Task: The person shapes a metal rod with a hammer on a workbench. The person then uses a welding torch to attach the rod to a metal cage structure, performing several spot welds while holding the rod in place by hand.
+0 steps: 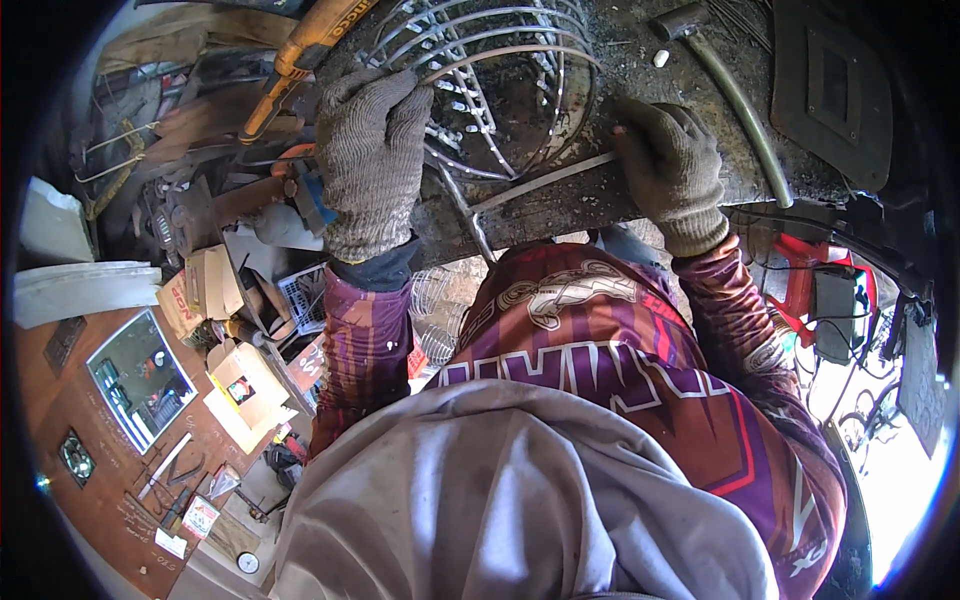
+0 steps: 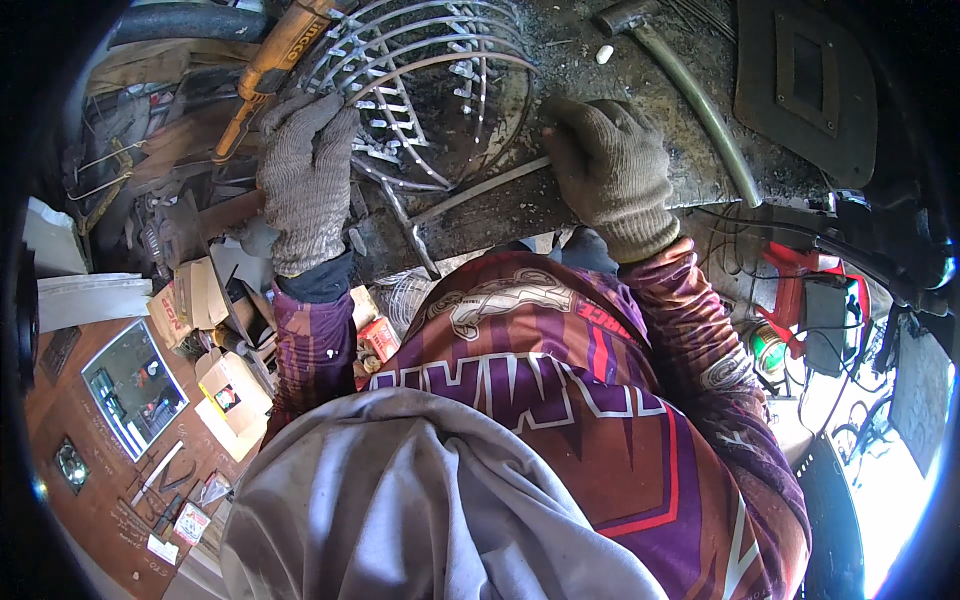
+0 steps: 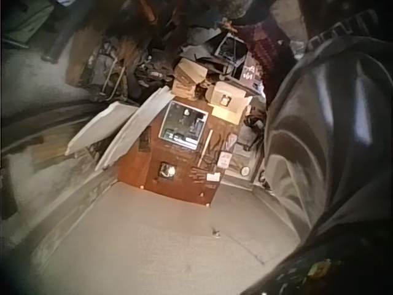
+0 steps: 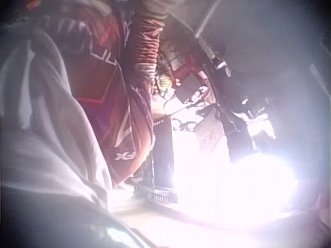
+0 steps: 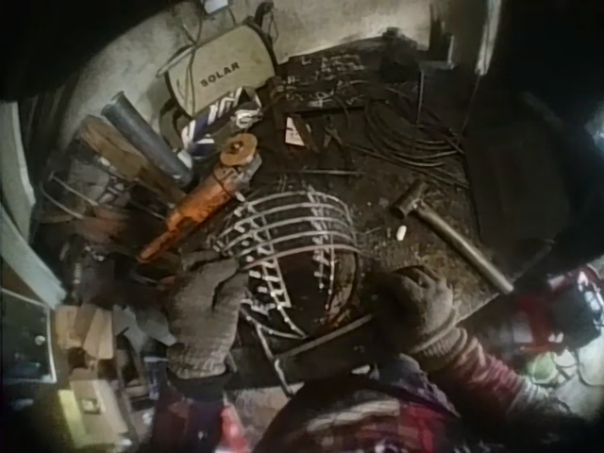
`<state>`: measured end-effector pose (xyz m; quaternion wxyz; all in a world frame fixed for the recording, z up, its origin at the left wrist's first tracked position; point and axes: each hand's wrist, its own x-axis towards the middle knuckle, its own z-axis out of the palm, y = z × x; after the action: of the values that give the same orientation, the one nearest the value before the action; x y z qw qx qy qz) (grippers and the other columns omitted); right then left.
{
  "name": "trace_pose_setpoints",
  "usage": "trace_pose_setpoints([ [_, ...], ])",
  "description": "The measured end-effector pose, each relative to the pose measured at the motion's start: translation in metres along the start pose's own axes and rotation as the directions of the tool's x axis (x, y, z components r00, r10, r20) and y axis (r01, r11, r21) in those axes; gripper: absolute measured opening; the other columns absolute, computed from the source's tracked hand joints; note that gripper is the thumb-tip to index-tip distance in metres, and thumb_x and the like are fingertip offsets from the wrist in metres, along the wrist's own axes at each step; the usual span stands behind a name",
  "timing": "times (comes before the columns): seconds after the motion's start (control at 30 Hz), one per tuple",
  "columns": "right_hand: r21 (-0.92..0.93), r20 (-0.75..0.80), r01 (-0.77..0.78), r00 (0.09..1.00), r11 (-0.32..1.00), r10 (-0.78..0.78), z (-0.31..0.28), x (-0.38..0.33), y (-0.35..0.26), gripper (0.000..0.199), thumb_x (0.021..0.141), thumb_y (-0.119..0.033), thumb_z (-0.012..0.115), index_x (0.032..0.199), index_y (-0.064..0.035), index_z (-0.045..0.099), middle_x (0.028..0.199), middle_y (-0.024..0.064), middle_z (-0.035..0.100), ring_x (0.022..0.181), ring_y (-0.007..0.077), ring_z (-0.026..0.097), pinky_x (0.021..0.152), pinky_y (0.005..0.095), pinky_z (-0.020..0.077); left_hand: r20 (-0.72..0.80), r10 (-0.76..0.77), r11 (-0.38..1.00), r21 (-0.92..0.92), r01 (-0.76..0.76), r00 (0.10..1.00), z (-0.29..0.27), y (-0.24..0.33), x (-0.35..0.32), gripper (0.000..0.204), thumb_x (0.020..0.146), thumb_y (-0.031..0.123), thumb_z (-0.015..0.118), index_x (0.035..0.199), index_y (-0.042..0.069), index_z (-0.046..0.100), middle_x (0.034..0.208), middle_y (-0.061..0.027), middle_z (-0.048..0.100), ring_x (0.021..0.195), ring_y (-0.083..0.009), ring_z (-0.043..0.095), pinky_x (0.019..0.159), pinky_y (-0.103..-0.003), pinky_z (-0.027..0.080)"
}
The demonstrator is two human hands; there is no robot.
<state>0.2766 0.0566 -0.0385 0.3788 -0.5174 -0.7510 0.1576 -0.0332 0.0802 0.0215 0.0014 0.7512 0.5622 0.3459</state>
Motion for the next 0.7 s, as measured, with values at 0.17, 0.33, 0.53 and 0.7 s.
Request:
trace_pose_setpoints([
  [0.17, 0.008, -0.094, 0.231, 0.969, 0.973, -0.229, -0.006, 0.038, -0.038, 0.030, 0.087, -0.021, 0.080, 0.117, -0.0163, 0.077, 0.101, 0.0051, 0.073, 0.097, 0.0282, 0.071, 0.085, 0.0435, 0.0568, -0.037, 0.024, 0.999, -0.028, -0.025, 0.999, 0.003, -0.003, -0.002, 0.025, 0.081, 0.011, 0.087, 0.104, 0.009, 0.079, 0.108, -0.0114, 0.072, 0.105, -0.0319, 0.068, 0.094, -0.044, 0.055],
  [0.33, -0.155, -0.027, 0.320, 0.944, 0.935, -0.328, 0.006, 0.069, -0.062, 0.038, 0.087, -0.018, 0.082, 0.125, -0.0161, 0.076, 0.115, 0.0076, 0.072, 0.103, 0.0321, 0.069, 0.089, 0.0456, 0.0557, -0.011, -0.046, 0.998, 0.042, 0.046, 0.999, 0.000, 0.004, -0.001, 0.026, 0.080, 0.013, 0.086, 0.105, 0.010, 0.079, 0.108, -0.0117, 0.072, 0.104, -0.0330, 0.068, 0.094, -0.044, 0.055],
  [0.53, -0.327, 0.044, 0.318, 0.946, 0.890, -0.322, 0.019, 0.079, -0.079, 0.040, 0.089, -0.024, 0.080, 0.128, -0.0241, 0.075, 0.120, 0.0050, 0.071, 0.106, 0.0319, 0.067, 0.092, 0.0489, 0.0532, -0.066, 0.060, 0.995, 0.080, -0.055, 0.996, 0.004, 0.000, -0.002, 0.026, 0.080, 0.012, 0.085, 0.104, 0.011, 0.078, 0.108, -0.0123, 0.071, 0.104, -0.0345, 0.068, 0.093, -0.045, 0.055],
  [0.7, -0.340, 0.056, 0.282, 0.958, 0.897, -0.280, 0.024, 0.075, -0.070, 0.047, 0.085, -0.024, 0.082, 0.132, -0.0286, 0.074, 0.123, 0.0043, 0.070, 0.107, 0.0321, 0.065, 0.092, 0.0486, 0.0518, -0.027, 0.002, 1.000, 0.000, -0.002, 1.000, 0.003, 0.003, -0.007, 0.032, 0.081, 0.005, 0.083, 0.112, 0.010, 0.076, 0.117, -0.0125, 0.068, 0.112, -0.0325, 0.066, 0.101, -0.043, 0.052],
])
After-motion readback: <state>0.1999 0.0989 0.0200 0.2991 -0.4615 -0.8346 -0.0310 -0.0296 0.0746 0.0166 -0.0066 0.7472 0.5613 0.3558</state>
